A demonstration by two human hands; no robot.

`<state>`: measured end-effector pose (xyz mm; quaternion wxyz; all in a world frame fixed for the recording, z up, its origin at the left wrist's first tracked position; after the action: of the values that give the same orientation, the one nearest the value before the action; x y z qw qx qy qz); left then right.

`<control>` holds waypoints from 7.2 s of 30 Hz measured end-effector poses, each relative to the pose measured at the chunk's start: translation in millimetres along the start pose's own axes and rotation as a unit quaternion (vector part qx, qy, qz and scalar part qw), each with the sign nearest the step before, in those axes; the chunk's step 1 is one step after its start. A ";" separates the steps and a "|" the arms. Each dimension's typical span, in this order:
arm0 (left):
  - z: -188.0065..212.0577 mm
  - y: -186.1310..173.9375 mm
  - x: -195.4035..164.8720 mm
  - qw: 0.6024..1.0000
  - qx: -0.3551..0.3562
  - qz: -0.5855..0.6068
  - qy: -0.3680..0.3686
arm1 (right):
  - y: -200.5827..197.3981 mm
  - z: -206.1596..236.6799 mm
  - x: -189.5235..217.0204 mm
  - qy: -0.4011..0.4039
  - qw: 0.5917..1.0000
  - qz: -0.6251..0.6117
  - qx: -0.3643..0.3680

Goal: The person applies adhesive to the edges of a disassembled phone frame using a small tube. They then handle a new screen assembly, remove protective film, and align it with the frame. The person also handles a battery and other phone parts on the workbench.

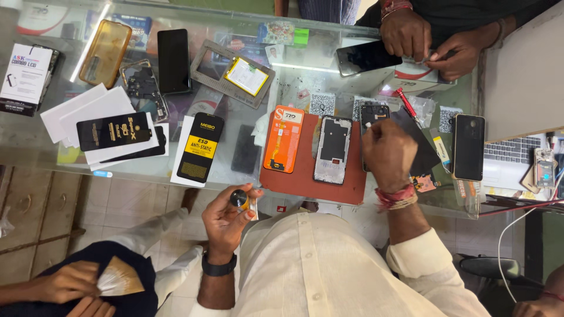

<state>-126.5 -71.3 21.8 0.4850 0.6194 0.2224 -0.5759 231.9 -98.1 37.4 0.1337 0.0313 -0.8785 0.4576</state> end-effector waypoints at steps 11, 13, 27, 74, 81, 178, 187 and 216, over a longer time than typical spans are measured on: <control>-58.1 -0.4 -11.5 0.995 0.092 -0.041 -0.015 | -31.7 -7.1 60.5 0.144 0.898 -0.407 -0.088; -68.0 2.1 -15.2 0.992 0.118 -0.045 -0.008 | -31.1 -9.5 85.5 0.147 0.857 -0.490 -0.062; -88.1 -11.8 -34.9 0.969 0.174 -0.176 0.017 | -18.3 -23.1 163.8 0.037 0.890 -0.448 0.076; -83.3 -7.5 -23.2 0.969 0.155 -0.191 0.003 | -9.7 -15.7 156.3 0.035 0.905 -0.411 0.108; -84.4 -7.6 -20.7 0.970 0.161 -0.183 -0.001 | -9.9 -14.2 156.0 0.035 0.909 -0.402 0.104; -158.1 -49.8 33.9 0.836 0.262 -0.446 0.184 | -24.3 35.6 167.6 0.027 0.970 -0.237 -0.040; -129.8 -42.3 5.3 0.820 0.253 -0.499 0.119 | -31.2 36.6 174.5 0.058 0.978 -0.197 -0.038; -164.2 -31.7 -78.9 0.718 -0.077 -0.654 0.228 | -41.2 85.0 120.4 0.319 0.913 -0.248 -0.062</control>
<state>-89.9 105.4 62.2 -0.0316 0.3933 0.7191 -0.5719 105.8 -182.9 55.6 0.5173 0.0926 -0.7797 0.3405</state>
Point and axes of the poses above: each hand's wrist, its own z-axis away from the middle knuckle, its own y-axis out of the palm, x = y × z, the point moved 1 cm from there along -z, towards the middle knuckle, and after that the axes turned 15 degrees about -y, right-handed, at the moved point
